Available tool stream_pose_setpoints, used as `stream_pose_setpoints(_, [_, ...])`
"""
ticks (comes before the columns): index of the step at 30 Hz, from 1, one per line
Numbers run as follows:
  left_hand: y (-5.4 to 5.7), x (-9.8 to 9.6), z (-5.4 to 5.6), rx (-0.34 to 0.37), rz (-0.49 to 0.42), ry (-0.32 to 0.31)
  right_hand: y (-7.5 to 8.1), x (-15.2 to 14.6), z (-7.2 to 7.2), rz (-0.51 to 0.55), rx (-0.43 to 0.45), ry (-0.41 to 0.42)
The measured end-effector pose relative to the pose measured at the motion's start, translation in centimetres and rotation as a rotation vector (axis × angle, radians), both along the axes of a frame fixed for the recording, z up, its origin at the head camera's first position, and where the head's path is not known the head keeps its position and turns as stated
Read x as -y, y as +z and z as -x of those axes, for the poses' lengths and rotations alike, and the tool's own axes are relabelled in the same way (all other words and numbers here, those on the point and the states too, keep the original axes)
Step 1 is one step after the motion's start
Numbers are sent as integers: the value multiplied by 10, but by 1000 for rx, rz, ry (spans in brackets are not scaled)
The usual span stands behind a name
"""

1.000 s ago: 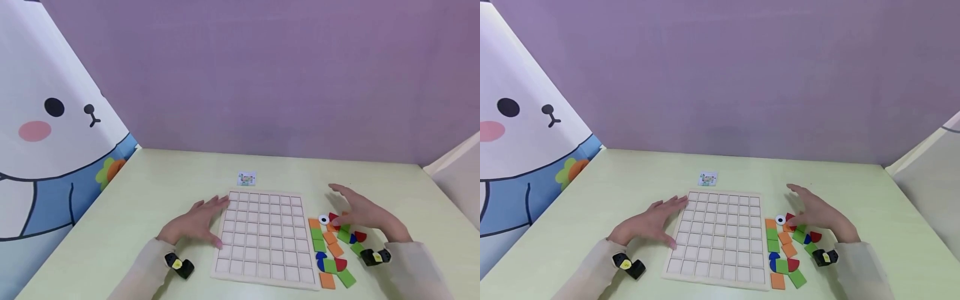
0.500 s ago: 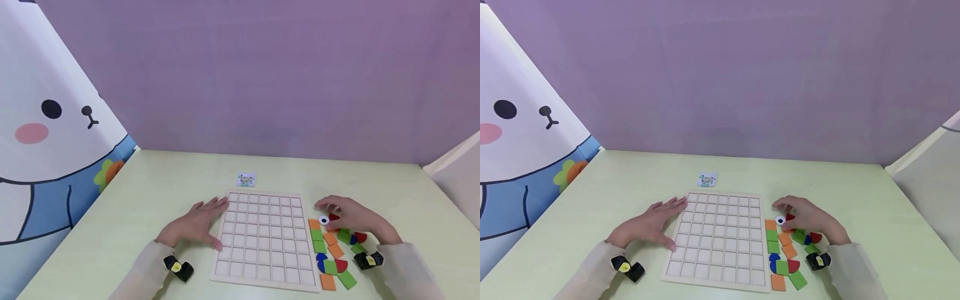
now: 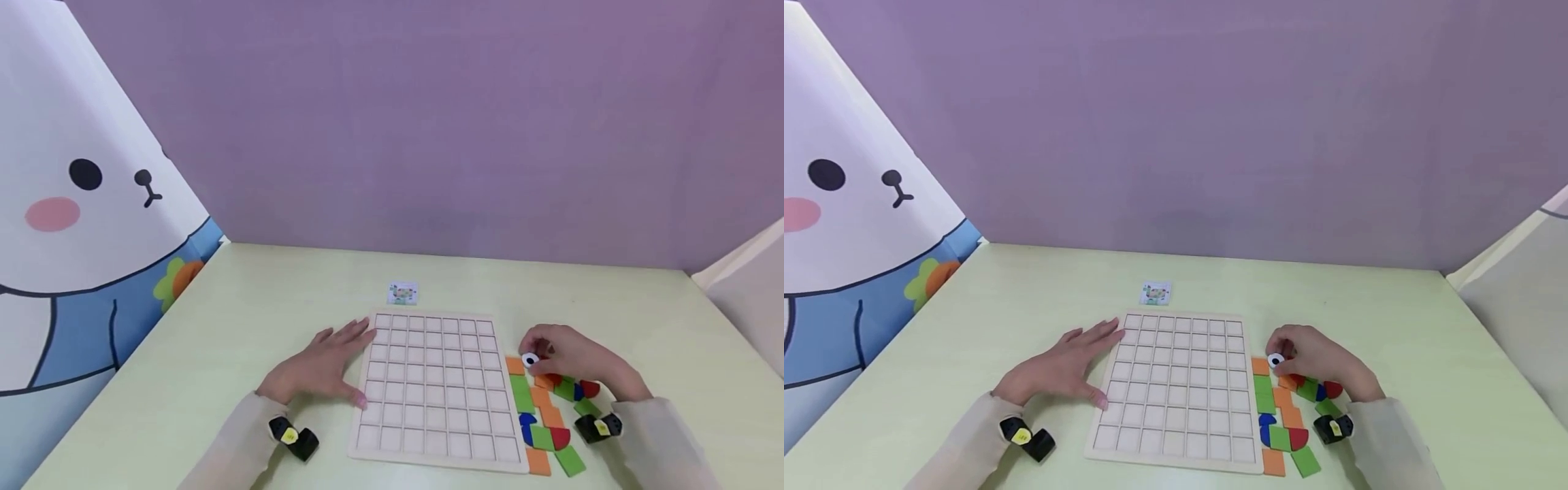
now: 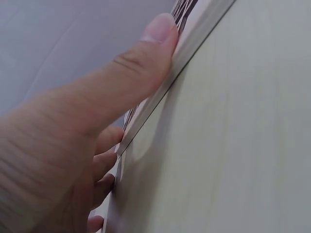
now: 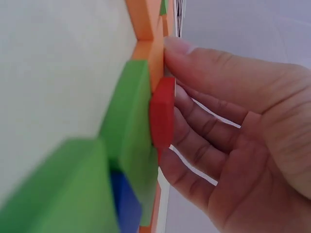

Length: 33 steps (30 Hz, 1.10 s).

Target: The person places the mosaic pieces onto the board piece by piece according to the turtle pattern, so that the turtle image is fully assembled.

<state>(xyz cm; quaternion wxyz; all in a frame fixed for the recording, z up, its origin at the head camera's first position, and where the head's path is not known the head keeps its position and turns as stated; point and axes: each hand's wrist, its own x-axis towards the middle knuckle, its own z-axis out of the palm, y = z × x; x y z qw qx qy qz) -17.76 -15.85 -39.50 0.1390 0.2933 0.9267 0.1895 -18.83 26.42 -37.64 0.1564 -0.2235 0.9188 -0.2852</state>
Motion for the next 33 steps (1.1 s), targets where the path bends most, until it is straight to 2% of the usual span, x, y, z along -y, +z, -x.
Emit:
stream_pose_setpoints(3, [3, 0, 3, -12, 24, 4, 4, 2, 2, -13, -10, -13])
stream_pose_setpoints(9, [1, -3, 10, -26, 29, -12, 5, 0, 0, 6, -39, -49])
stream_pose_setpoints(14, [-1, 0, 7, -18, 34, -6, 6, 4, -2, 37, -54, -29])
stream_pose_setpoints(19, [-1, -1, 4, -20, 25, -1, 12, 5, -3, 32, -109, 6])
stream_pose_setpoints(26, [3, -2, 6, -54, 22, -15, 20, 10, -4, 28, -120, -23])
stream_pose_setpoints(33, [-6, 2, 0, -47, 17, -10, 21, 14, -12, 76, -161, -2])
